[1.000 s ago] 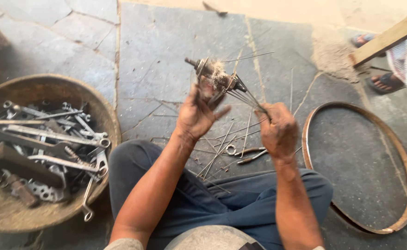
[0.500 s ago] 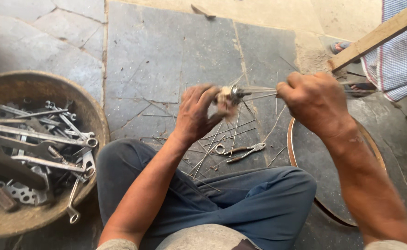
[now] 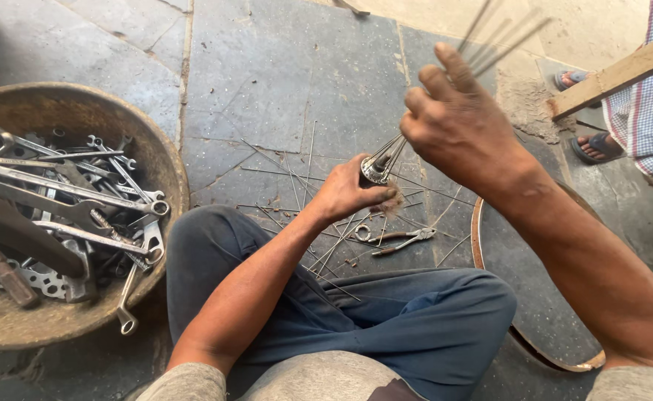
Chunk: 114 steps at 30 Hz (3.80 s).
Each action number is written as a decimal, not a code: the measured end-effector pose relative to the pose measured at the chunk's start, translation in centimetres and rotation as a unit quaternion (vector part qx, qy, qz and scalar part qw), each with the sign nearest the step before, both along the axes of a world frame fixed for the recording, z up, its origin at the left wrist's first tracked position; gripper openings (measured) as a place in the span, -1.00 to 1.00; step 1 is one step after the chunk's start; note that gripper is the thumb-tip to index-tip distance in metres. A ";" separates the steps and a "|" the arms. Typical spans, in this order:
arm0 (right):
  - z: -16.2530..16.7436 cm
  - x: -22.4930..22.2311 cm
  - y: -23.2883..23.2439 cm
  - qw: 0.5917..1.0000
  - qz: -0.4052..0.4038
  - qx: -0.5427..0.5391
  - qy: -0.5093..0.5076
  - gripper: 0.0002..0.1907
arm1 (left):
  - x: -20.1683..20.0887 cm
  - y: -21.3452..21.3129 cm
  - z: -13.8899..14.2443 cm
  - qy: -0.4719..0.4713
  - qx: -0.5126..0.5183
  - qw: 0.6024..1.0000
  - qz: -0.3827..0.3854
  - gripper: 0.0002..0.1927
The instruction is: The person sits on the floor and removes the rim from a bicycle wheel hub by pulling out the spokes one by one. They use pliers to loosen the spoke ends and then pull the spokes out of the hub, leaving the rim and hub separated.
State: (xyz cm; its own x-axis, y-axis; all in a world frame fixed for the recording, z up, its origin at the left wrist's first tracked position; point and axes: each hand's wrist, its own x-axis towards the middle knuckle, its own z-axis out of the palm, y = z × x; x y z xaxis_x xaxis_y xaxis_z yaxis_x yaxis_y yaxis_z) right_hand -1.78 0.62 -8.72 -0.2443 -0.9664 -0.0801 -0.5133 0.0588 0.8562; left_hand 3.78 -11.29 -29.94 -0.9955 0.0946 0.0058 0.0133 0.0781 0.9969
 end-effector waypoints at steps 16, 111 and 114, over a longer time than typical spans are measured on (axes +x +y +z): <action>-8.3 -1.3 3.5 0.954 0.053 -0.281 -0.088 -0.91 | -2.7 3.0 -8.0 -0.006 0.287 0.957 0.043 -0.39; -31.9 1.9 7.9 0.428 -0.254 -0.646 -0.578 -0.76 | -3.0 0.8 -11.3 0.061 -0.344 0.937 -0.005 -0.67; -32.2 1.9 8.0 0.456 -0.216 -0.657 -0.560 -0.74 | -2.9 0.6 -12.0 0.069 -0.444 0.893 0.009 -0.69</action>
